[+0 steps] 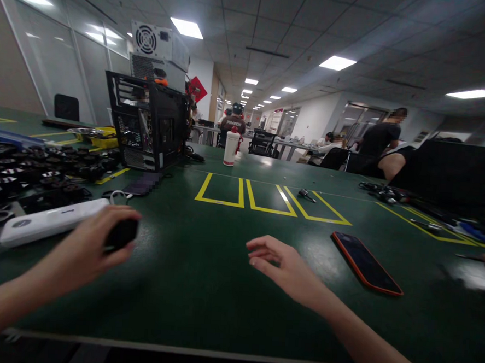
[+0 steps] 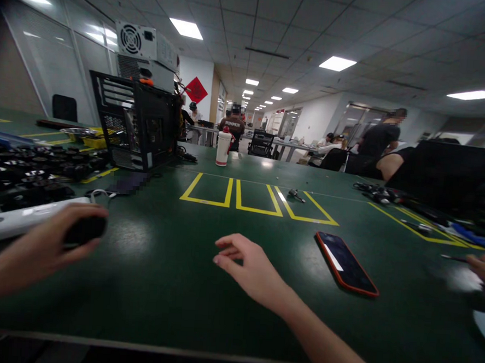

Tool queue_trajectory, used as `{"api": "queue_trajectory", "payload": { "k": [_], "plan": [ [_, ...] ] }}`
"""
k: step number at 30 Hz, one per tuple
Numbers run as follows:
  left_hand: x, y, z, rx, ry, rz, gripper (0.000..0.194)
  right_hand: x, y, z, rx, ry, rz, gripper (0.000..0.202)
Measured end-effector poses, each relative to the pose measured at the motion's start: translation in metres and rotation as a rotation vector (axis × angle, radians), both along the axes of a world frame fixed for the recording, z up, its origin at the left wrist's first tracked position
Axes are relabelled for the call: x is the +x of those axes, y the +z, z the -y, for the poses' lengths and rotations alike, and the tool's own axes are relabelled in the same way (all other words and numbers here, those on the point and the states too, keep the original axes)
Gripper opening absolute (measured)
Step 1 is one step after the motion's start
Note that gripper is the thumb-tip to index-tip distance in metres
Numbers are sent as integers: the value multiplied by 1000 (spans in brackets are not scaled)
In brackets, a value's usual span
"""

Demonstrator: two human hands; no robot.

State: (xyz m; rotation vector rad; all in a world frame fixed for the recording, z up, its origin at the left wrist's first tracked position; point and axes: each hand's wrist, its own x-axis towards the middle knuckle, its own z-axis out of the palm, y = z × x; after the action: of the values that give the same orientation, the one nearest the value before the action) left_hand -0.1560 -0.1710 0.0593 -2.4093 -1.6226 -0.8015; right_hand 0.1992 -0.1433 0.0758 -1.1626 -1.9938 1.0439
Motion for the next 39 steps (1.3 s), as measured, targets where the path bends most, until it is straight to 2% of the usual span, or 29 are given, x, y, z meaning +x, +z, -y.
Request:
{"api": "queue_trajectory", "payload": {
  "k": [2, 5, 8, 11, 15, 20, 24, 31, 35, 39],
  "plan": [
    [48, -5, -31, -102, -121, -36, 35, -20, -5, -22, -136, 83, -95, 39],
    [109, -13, -68, -120, -296, -84, 39, -39, -18, -51, -348, 51, -308, 41],
    [143, -20, -93, -71, -345, -87, 44, -45, -30, -69, -433, 55, -495, 35],
    [159, -29, -112, -33, -350, -107, 48, -42, -39, -80, -378, -62, -546, 29],
    [170, -40, -130, 12, -339, -116, 61, -36, -48, -94, -342, -184, -559, 30],
    [175, -45, -139, 111, -308, -158, 66, -34, -59, -112, -191, -181, -596, 36],
    [174, -47, -144, 124, -290, -195, 65, -36, -65, -118, -111, -184, -600, 36],
    [162, -50, -154, 107, -471, -120, 70, -40, -65, -112, -106, -226, -638, 36],
    [159, -52, -151, 60, -491, 40, 74, -42, -67, -111, -135, -263, -659, 35],
    [158, -52, -148, 66, -483, 117, 63, -42, -68, -110, -209, -294, -729, 30]
  ]
}}
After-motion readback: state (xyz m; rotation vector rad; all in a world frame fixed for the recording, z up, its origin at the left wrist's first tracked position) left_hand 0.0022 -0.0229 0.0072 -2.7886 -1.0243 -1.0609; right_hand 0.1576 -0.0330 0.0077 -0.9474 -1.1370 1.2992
